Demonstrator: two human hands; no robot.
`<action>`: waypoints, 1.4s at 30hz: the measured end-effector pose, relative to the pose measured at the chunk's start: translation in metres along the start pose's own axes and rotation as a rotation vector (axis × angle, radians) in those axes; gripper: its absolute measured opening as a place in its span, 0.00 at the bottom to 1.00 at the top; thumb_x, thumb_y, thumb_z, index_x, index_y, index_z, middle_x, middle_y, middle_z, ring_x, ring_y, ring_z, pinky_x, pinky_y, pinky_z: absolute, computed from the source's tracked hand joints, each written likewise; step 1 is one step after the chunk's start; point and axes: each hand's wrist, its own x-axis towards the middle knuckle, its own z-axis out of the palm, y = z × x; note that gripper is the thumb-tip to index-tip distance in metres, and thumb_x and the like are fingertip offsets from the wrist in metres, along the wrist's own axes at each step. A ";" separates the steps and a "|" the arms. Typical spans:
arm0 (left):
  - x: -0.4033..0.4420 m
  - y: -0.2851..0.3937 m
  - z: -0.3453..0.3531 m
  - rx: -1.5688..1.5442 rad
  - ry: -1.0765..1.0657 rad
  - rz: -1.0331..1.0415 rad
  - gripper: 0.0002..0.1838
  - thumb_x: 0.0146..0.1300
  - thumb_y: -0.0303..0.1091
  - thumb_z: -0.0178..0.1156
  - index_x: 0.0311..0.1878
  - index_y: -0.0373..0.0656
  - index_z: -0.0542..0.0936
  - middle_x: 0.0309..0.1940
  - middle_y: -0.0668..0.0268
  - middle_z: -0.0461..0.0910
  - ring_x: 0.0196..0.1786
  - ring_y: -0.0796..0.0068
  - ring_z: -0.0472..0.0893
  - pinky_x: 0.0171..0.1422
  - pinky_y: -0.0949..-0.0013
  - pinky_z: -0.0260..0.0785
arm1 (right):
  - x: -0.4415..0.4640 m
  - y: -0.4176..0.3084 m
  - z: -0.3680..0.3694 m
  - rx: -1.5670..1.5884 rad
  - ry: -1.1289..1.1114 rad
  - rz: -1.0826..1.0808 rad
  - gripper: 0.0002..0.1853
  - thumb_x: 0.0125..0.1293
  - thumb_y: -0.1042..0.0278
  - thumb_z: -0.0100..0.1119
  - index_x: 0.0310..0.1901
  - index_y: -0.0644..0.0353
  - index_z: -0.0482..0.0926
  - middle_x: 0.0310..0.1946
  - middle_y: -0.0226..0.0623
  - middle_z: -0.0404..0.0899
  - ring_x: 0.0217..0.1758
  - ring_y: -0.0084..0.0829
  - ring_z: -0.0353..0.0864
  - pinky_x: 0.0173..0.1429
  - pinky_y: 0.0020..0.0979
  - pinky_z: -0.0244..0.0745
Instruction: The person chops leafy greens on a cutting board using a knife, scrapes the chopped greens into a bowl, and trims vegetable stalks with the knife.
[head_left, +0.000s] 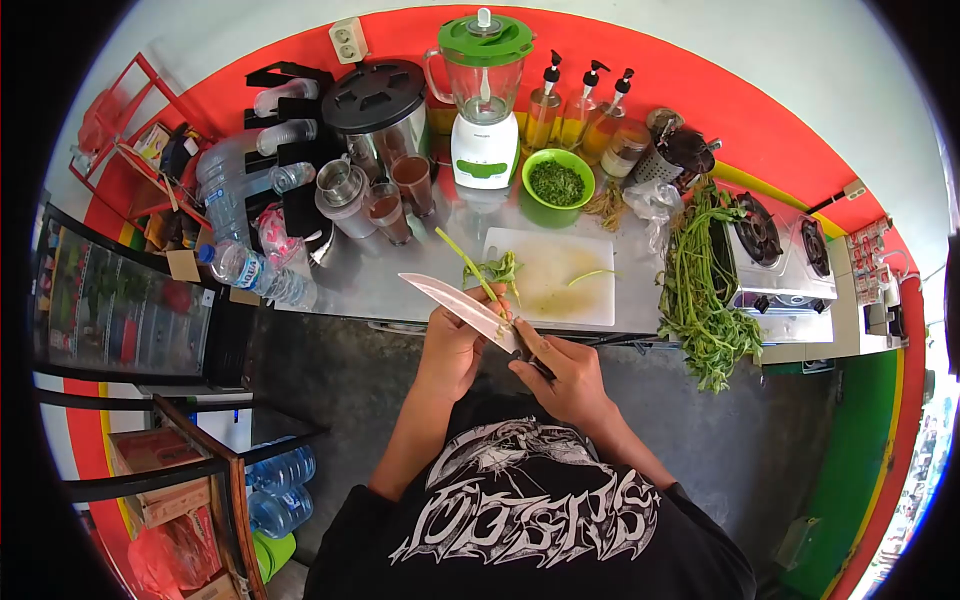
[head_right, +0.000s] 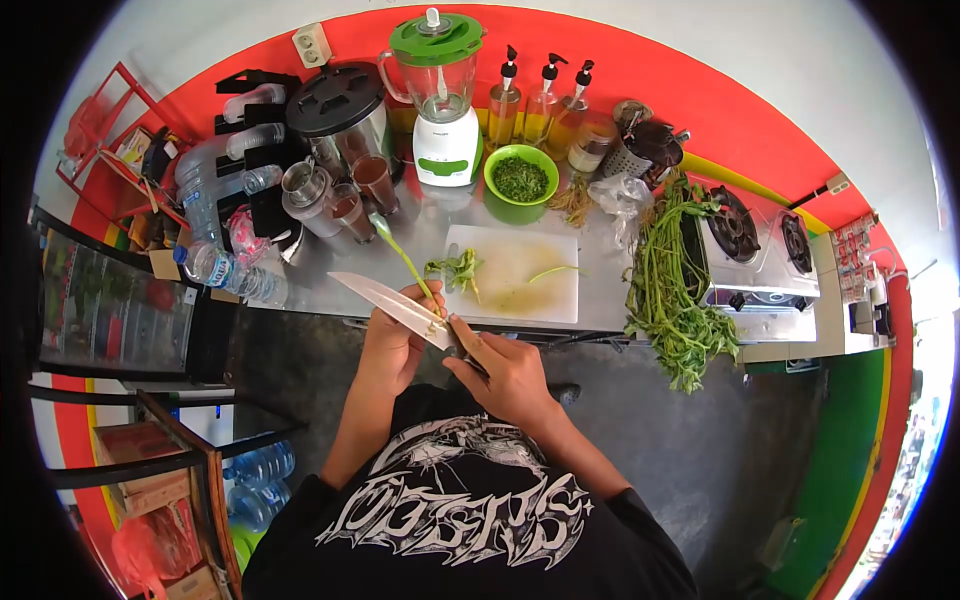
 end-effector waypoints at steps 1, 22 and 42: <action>0.000 0.000 0.000 -0.007 -0.013 0.006 0.20 0.67 0.27 0.66 0.60 0.32 0.78 0.44 0.66 0.82 0.44 0.78 0.84 0.52 0.74 0.78 | 0.000 -0.001 0.000 -0.005 -0.005 -0.007 0.29 0.62 0.62 0.72 0.64 0.62 0.78 0.24 0.34 0.78 0.22 0.34 0.78 0.30 0.34 0.75; -0.009 0.007 -0.023 -0.136 -0.049 -0.040 0.18 0.69 0.25 0.63 0.60 0.33 0.79 0.42 0.64 0.84 0.44 0.73 0.85 0.50 0.72 0.80 | 0.000 -0.012 0.016 0.135 -0.041 0.007 0.29 0.64 0.64 0.71 0.66 0.60 0.78 0.24 0.37 0.77 0.23 0.37 0.78 0.30 0.36 0.74; 0.001 0.004 -0.018 -0.180 -0.083 -0.056 0.22 0.70 0.27 0.63 0.64 0.30 0.74 0.44 0.64 0.84 0.45 0.74 0.86 0.51 0.74 0.81 | 0.000 -0.007 0.011 0.149 -0.037 0.040 0.28 0.65 0.65 0.70 0.66 0.61 0.77 0.24 0.38 0.77 0.22 0.37 0.75 0.28 0.37 0.71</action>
